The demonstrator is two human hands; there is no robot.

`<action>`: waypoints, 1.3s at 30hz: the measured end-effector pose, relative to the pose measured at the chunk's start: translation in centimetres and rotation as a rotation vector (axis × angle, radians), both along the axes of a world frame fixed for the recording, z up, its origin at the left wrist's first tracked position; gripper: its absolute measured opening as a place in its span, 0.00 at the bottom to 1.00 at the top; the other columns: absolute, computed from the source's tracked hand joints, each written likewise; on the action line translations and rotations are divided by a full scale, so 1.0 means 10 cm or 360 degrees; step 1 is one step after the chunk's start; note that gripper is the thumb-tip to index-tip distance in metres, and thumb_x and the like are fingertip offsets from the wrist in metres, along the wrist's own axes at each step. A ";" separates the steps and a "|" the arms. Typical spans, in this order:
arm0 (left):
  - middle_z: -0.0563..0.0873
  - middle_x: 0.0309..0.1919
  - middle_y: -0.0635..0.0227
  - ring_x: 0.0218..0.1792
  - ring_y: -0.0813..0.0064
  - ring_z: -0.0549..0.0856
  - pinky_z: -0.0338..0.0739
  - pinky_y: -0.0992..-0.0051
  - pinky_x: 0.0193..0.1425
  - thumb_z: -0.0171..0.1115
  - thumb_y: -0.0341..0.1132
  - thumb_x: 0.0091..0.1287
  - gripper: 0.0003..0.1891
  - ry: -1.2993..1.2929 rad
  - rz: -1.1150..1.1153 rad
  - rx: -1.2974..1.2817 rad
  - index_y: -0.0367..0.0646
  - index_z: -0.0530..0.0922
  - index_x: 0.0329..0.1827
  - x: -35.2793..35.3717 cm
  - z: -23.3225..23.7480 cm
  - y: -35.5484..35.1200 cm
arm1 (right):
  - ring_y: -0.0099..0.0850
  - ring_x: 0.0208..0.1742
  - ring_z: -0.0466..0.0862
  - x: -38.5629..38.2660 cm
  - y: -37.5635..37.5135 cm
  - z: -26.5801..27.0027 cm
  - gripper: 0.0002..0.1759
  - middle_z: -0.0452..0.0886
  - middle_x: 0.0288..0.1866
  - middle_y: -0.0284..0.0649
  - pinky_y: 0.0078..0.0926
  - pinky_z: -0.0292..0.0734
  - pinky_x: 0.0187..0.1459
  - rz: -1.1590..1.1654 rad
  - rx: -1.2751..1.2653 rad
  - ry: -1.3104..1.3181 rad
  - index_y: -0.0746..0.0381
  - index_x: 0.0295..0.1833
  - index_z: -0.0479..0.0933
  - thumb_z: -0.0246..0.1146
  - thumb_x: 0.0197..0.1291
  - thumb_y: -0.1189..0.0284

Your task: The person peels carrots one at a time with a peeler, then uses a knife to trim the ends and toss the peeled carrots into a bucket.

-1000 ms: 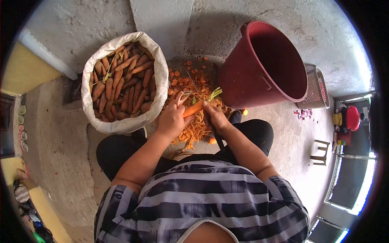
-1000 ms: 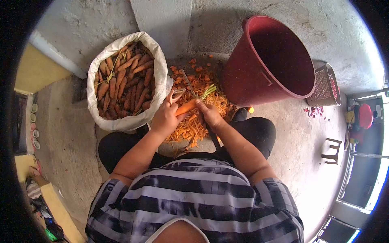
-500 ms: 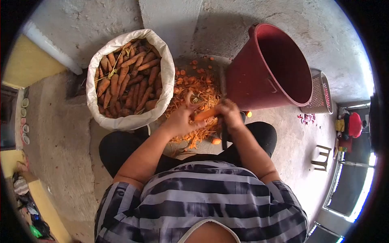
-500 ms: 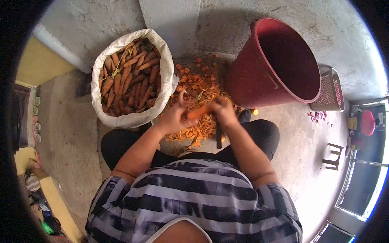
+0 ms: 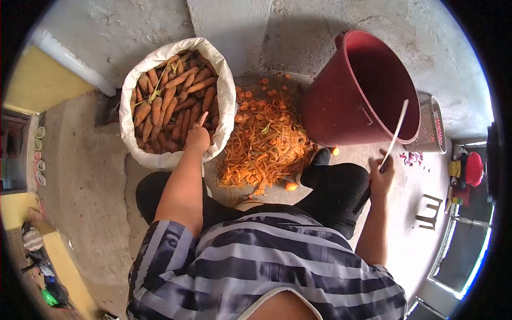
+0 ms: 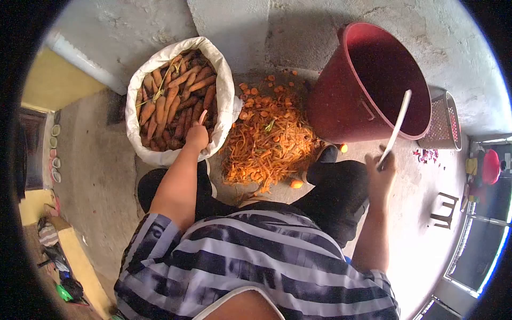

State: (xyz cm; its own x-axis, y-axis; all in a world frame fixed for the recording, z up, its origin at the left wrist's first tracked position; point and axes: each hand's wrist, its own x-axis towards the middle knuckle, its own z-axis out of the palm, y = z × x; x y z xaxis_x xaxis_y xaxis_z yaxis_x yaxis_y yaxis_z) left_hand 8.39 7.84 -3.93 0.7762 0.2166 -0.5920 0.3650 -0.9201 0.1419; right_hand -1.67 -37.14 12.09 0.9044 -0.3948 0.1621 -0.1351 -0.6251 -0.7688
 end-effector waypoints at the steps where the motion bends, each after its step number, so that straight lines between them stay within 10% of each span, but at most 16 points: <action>1: 0.65 0.59 0.53 0.54 0.55 0.72 0.71 0.62 0.56 0.42 0.25 0.64 0.35 -0.0072 -0.0055 0.0065 0.62 0.39 0.70 0.03 -0.23 0.05 | 0.15 0.19 0.67 -0.14 -0.03 -0.06 0.26 0.68 0.25 0.31 0.12 0.62 0.20 -0.0048 -0.0070 0.0155 0.65 0.52 0.68 0.67 0.48 0.68; 3: 0.63 0.60 0.55 0.56 0.56 0.70 0.70 0.62 0.58 0.41 0.26 0.65 0.32 -0.0222 -0.0163 0.0186 0.64 0.43 0.70 0.09 -0.84 0.19 | 0.30 0.30 0.73 -0.41 -0.03 -0.04 0.32 0.73 0.31 0.40 0.27 0.68 0.33 -0.0048 -0.0284 0.0412 0.67 0.53 0.67 0.69 0.44 0.65; 8: 0.60 0.63 0.54 0.60 0.57 0.67 0.69 0.64 0.60 0.45 0.24 0.63 0.30 -0.0090 -0.0036 0.0146 0.57 0.52 0.69 0.08 -0.13 0.00 | 0.54 0.43 0.75 -0.84 0.07 -0.03 0.31 0.74 0.40 0.58 0.46 0.70 0.43 -0.0165 -0.0659 0.0934 0.67 0.50 0.63 0.68 0.45 0.63; 13: 0.65 0.58 0.59 0.56 0.58 0.70 0.70 0.62 0.59 0.57 0.32 0.59 0.37 -0.0313 0.0190 0.0007 0.76 0.49 0.66 0.04 0.27 0.04 | 0.55 0.47 0.73 -0.94 0.01 -0.17 0.38 0.71 0.44 0.60 0.45 0.70 0.47 -0.0122 -0.0870 0.1254 0.69 0.53 0.60 0.69 0.43 0.59; 19: 0.74 0.45 0.61 0.44 0.67 0.78 0.74 0.69 0.45 0.66 0.39 0.52 0.23 -0.0766 0.0224 -0.0508 0.35 0.73 0.48 0.01 0.66 0.00 | 0.48 0.48 0.74 -0.46 0.43 0.25 0.30 0.72 0.45 0.52 0.39 0.70 0.49 0.0379 -0.0899 0.0484 0.67 0.53 0.66 0.67 0.46 0.65; 22: 0.80 0.28 0.69 0.22 0.81 0.78 0.69 0.83 0.22 0.63 0.39 0.55 0.19 -0.0486 0.0583 -0.1763 0.35 0.73 0.45 -0.22 1.06 -0.28 | 0.44 0.40 0.78 -0.14 0.75 0.21 0.19 0.77 0.37 0.48 0.35 0.72 0.44 0.0772 -0.0094 0.0756 0.68 0.45 0.72 0.59 0.55 0.64; 25: 0.80 0.37 0.65 0.32 0.79 0.80 0.74 0.79 0.33 0.58 0.41 0.59 0.20 -0.0332 0.0819 -0.2782 0.33 0.72 0.48 -0.57 1.12 -0.63 | 0.29 0.38 0.78 0.14 1.21 -0.22 0.18 0.77 0.36 0.38 0.25 0.73 0.40 0.1027 0.0611 0.1057 0.65 0.45 0.72 0.49 0.63 0.61; 28: 0.77 0.47 0.64 0.48 0.76 0.77 0.70 0.76 0.53 0.55 0.43 0.61 0.24 -0.0132 0.0766 -0.2865 0.33 0.69 0.53 -0.77 1.07 -0.84 | 0.31 0.42 0.78 0.29 1.77 -0.36 0.28 0.79 0.39 0.41 0.29 0.71 0.45 0.0955 0.1193 0.1474 0.62 0.47 0.73 0.39 0.66 0.50; 32: 0.77 0.49 0.64 0.46 0.77 0.77 0.72 0.78 0.46 0.53 0.45 0.62 0.26 -0.0051 0.0691 -0.2721 0.35 0.67 0.58 -0.79 0.92 -0.80 | 0.27 0.41 0.74 0.26 2.21 -0.54 0.29 0.75 0.44 0.36 0.28 0.70 0.42 0.1027 0.2340 0.1353 0.55 0.58 0.65 0.34 0.65 0.46; 36: 0.77 0.50 0.64 0.45 0.78 0.77 0.73 0.78 0.42 0.51 0.47 0.63 0.28 0.0080 0.0632 -0.2839 0.38 0.64 0.61 -0.70 0.82 -0.75 | 0.28 0.36 0.73 0.28 2.23 -0.70 0.29 0.74 0.41 0.35 0.28 0.71 0.37 0.1202 0.2636 0.1235 0.52 0.61 0.61 0.34 0.65 0.46; 39: 0.77 0.48 0.63 0.42 0.77 0.79 0.74 0.78 0.40 0.52 0.45 0.62 0.27 -0.0112 0.0755 -0.2943 0.39 0.63 0.61 -0.64 0.74 -0.84 | 0.31 0.25 0.73 0.29 2.22 -0.71 0.25 0.70 0.25 0.35 0.28 0.69 0.29 0.0580 0.2388 0.1385 0.57 0.42 0.68 0.41 0.63 0.46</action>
State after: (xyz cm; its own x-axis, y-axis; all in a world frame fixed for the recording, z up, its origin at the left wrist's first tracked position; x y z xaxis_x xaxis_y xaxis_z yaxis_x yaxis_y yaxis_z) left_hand 1.98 -0.56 3.49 0.8808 -0.3862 -0.2738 0.4558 0.5354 0.7110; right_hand 1.27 -14.91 4.97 0.5914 0.4832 -0.6456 -0.8054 0.3941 -0.4427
